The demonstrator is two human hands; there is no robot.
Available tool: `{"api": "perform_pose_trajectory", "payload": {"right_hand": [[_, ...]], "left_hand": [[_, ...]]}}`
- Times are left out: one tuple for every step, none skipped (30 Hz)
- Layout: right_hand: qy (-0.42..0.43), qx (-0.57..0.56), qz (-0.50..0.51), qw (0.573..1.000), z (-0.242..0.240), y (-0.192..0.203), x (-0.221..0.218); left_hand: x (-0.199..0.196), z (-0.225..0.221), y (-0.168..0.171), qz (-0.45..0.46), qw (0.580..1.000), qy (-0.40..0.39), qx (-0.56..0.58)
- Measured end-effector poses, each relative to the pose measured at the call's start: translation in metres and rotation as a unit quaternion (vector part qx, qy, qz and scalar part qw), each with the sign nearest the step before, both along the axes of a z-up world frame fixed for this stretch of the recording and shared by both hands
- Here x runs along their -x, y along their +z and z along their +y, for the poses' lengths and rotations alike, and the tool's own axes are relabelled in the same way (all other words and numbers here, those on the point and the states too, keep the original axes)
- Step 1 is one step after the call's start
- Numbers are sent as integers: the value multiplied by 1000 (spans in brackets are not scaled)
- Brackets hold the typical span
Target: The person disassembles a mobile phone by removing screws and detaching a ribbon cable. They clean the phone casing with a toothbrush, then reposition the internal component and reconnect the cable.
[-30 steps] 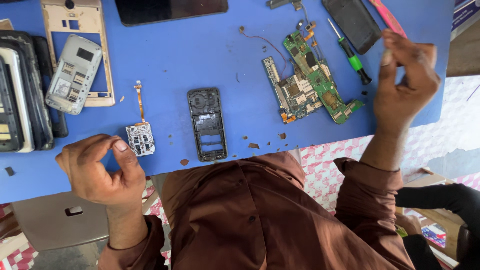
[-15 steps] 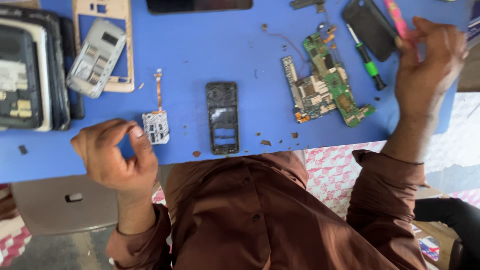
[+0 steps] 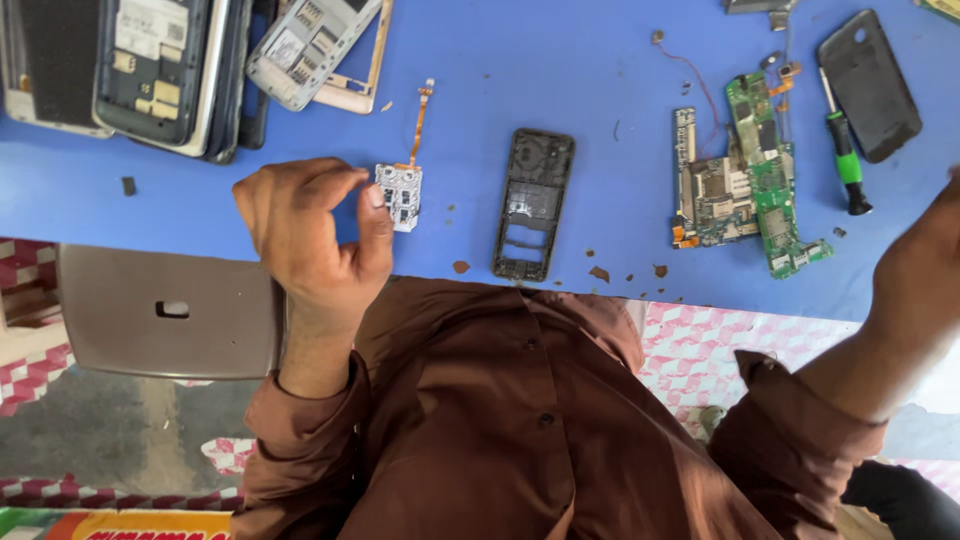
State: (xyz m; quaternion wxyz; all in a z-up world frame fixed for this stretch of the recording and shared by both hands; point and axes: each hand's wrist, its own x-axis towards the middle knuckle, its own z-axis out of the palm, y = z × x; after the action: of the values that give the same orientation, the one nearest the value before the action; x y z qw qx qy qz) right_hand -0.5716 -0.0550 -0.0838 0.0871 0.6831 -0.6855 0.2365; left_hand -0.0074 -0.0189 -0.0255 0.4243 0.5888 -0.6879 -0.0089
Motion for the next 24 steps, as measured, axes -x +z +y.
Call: {"api": "perform_pose_trajectory", "payload": {"right_hand": [[9,12,4,1000,6,9,-17],[27,29,4,999,13,21,-37],[46,42,1,998,20,33,-61],[67,48,-6,997,27,46,-85],[87,50,-15,995,35,59,-111],[116,6,-64,991,42,71,-135],[146,-48,-124,980,48,80,-158],[176,-102,-184,962,55,89,-180],[217,-116,-185,952,59,97,-198],[234,-130,-186,945,61,102,-213],[252,-144,-187,939,63,105,-227],[247,-156,-188,938,64,107,-237],[243,-169,-190,936,65,109,-245],[245,-187,-180,934,65,110,-251],[247,-206,-171,932,64,110,-255],[249,-223,-161,928,62,111,-257],[250,-220,-152,931,62,112,-259],[250,-217,-144,932,61,112,-260],[251,-214,-137,934,60,112,-261],[232,-214,-136,939,60,112,-262],[213,-213,-135,944,60,112,-262],[194,-212,-134,948,60,112,-262],[193,-210,-136,949,60,112,-262],[192,-208,-138,949,60,112,-262]], "left_hand": [[-1,0,0,-3,1000,-3,1],[-2,0,-1,-7,1000,-7,3],[-2,1,-1,-10,1000,-11,4],[-3,2,-1,-20,1000,-17,7],[-3,3,-1,-31,999,-24,11],[-2,5,-1,-40,999,-31,14],[4,5,-4,-41,997,-40,48],[12,2,-7,-42,995,-50,82],[20,1,-10,-43,991,-60,116],[30,10,-8,-56,993,-74,68],[40,22,-5,-70,994,-87,20],[48,25,-6,-72,993,-93,2],[56,27,-6,-74,992,-99,-17],[62,29,-7,-75,991,-104,-34],[65,29,-8,-73,991,-105,-45],[67,27,-8,-72,990,-105,-55],[69,26,-8,-71,990,-105,-64],[70,26,-8,-68,991,-100,-65],[71,26,-7,-65,991,-96,-66],[72,27,-6,-62,992,-92,-67],[72,26,-5,-63,992,-89,-69],[72,26,-5,-64,992,-87,-71],[73,25,-5,-65,992,-85,-73],[72,25,-4,-63,992,-85,-76]]}}
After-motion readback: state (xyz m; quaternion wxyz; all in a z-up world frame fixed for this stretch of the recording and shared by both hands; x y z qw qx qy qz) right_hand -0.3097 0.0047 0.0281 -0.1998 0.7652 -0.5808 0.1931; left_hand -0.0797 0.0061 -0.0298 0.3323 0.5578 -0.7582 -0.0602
